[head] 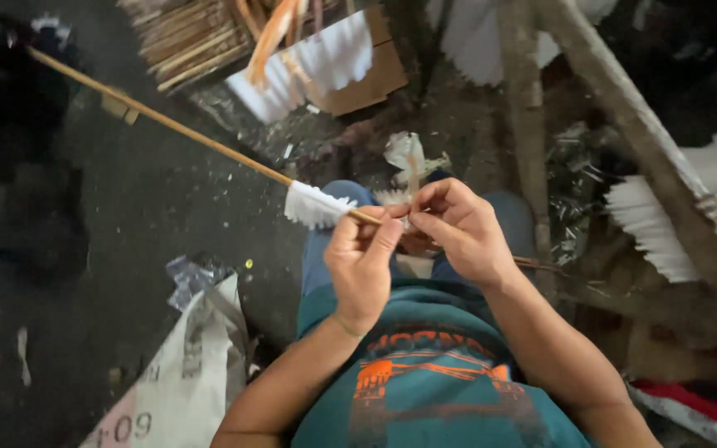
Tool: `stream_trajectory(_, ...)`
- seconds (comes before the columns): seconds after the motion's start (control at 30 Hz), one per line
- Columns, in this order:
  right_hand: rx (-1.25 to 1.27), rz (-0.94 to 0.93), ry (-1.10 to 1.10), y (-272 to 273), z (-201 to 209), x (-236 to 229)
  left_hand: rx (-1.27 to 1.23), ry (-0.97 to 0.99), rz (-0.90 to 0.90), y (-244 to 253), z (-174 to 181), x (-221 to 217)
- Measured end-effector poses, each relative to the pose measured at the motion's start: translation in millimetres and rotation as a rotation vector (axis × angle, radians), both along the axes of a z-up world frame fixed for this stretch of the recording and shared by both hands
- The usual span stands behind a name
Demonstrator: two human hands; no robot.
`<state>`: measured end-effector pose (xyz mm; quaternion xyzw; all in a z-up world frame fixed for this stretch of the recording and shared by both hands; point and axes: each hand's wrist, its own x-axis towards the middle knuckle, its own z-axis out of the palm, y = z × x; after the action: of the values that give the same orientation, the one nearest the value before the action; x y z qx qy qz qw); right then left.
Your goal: Trimming and separating candle wicks from wooden support sticks in a production environment.
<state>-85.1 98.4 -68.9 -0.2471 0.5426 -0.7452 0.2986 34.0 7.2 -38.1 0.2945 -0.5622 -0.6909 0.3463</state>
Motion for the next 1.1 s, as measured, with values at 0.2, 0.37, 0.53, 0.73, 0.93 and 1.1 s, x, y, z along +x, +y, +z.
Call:
stream_trajectory(0.2, 0.036, 0.041, 0.132, -11, 0, 15, -0.115, 0.006, 0.010, -3, -10, 16)
stream_trajectory(0.37, -0.107, 0.126, 0.063, 2, -9, -6, -0.775, -0.170, -0.018, -51, 24, 59)
stream_trajectory(0.53, -0.140, 0.255, 0.141, 6, -4, -31, -1.443, -0.424, -0.085, -125, 50, 78)
stream_trajectory(0.73, 0.035, 0.113, 0.370, -6, 11, -51, -1.198, -0.470, -0.536, -134, 36, 80)
stream_trajectory(0.93, 0.097, 0.035, 0.429, -32, 15, -37, -1.398, -0.467, -0.392, -110, 29, 63)
stream_trajectory(1.1, 0.159, 0.087, 0.410, -52, 11, -17, -1.415, -0.431, -0.345, -98, 18, 51)
